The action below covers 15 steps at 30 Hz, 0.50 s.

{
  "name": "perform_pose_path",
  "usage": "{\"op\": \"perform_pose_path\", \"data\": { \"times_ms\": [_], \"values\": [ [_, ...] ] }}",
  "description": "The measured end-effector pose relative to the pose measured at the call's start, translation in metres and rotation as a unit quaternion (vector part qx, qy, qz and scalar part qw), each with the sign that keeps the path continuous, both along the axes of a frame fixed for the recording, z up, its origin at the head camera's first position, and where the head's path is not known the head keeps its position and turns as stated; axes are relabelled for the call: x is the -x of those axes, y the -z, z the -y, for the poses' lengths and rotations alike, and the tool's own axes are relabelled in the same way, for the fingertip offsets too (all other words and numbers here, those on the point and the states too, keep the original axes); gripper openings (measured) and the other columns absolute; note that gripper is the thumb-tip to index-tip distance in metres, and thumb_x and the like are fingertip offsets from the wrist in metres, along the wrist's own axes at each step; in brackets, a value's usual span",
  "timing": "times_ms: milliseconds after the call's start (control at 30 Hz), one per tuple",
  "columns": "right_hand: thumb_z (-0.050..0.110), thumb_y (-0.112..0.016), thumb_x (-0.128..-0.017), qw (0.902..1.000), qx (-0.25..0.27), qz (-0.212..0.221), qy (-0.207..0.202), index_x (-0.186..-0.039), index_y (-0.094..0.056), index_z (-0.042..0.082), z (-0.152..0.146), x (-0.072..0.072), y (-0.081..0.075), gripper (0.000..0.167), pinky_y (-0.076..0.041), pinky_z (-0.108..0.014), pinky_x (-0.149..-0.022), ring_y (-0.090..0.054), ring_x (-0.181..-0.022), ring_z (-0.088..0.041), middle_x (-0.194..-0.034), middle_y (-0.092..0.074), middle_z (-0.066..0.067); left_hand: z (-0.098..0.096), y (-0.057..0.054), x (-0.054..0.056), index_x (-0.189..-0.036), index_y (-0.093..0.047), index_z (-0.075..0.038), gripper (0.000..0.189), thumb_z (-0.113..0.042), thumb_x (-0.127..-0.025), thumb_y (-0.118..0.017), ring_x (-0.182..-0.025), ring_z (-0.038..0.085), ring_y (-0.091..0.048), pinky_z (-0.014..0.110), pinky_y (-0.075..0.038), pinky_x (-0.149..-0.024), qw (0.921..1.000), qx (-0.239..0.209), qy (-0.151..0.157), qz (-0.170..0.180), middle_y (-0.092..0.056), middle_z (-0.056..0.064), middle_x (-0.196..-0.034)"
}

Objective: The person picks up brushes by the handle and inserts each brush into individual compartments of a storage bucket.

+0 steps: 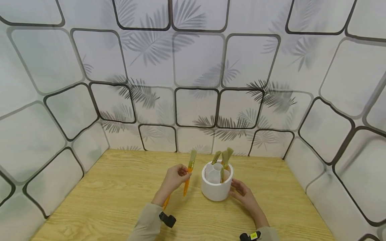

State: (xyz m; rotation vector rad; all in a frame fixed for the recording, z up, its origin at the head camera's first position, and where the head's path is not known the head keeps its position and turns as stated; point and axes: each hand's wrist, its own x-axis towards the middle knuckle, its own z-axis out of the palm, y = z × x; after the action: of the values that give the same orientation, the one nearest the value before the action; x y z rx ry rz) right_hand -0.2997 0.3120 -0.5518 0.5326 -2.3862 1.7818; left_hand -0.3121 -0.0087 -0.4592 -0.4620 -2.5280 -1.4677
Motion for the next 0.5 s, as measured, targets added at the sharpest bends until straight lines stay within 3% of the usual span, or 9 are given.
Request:
{"op": "perform_pose_path", "data": {
  "times_ms": [267,500],
  "values": [
    [0.005,-0.062,-0.087,1.0,-0.003,0.002,0.001,-0.134,-0.039,-0.006,0.0003,-0.001,-0.0004,0.053,-0.036,-0.009,-0.093,-0.049,-0.108,0.009,-0.127,-0.05,-0.018,-0.0048,-0.0032,-0.003,-0.085,-0.061,-0.008,0.015,-0.019,-0.083,-0.07,-0.067,0.008,-0.055,0.018,-0.048,-0.058,0.9999,-0.01,-0.002,-0.008,-0.061,0.0,-0.076],
    [0.006,-0.062,-0.087,1.0,0.001,0.009,0.004,-0.134,-0.039,-0.006,-0.0007,0.0004,0.0014,0.053,-0.038,-0.01,-0.092,-0.049,-0.108,0.009,-0.125,-0.052,-0.005,-0.0088,-0.004,-0.0022,-0.085,-0.061,-0.008,0.014,-0.019,-0.083,-0.07,-0.068,0.007,-0.055,0.018,-0.048,-0.06,0.9998,-0.013,-0.007,-0.013,-0.061,-0.001,-0.076]
  ]
}}
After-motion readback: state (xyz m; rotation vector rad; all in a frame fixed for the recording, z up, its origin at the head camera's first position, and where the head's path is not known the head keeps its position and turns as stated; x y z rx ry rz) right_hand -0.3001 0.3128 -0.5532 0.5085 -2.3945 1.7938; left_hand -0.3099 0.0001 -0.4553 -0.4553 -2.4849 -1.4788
